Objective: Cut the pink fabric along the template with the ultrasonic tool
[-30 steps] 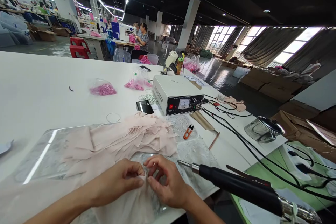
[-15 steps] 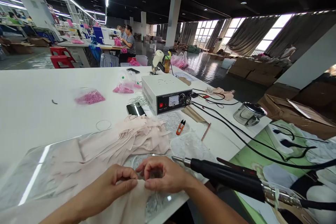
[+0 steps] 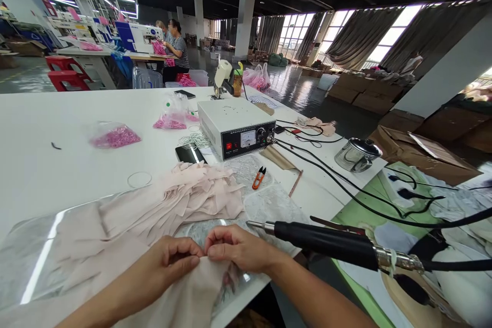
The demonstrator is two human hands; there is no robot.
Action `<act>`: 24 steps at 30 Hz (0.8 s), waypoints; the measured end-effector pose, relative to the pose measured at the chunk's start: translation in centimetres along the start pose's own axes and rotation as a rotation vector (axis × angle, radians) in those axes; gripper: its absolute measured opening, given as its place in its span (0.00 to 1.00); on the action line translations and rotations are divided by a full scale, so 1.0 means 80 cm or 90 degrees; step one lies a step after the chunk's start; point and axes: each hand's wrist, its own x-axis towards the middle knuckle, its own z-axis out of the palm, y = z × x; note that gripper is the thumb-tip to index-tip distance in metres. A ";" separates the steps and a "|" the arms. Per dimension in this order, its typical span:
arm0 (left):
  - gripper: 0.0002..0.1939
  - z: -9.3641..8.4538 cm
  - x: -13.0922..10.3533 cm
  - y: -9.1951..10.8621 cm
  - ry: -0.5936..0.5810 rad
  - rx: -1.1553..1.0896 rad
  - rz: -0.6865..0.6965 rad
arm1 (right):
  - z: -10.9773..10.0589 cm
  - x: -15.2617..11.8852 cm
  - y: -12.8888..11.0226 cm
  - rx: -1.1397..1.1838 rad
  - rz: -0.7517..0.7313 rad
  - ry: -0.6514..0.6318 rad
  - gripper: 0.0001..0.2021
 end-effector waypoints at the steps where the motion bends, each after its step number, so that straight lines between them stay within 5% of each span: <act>1: 0.19 0.000 0.000 0.000 0.001 0.006 -0.001 | 0.001 0.000 0.001 -0.006 0.010 0.002 0.14; 6: 0.18 0.006 0.004 -0.006 0.047 0.112 -0.038 | 0.006 -0.004 0.006 -0.137 -0.046 0.153 0.05; 11: 0.13 0.020 0.009 -0.025 0.175 0.311 -0.064 | 0.005 -0.016 0.016 -0.375 -0.153 0.299 0.04; 19: 0.12 0.022 -0.001 -0.050 0.323 0.606 0.322 | 0.003 -0.025 0.037 -0.630 -0.321 0.371 0.09; 24: 0.18 0.011 -0.004 -0.057 0.208 0.673 0.474 | 0.007 -0.037 0.042 -0.769 -0.485 0.389 0.08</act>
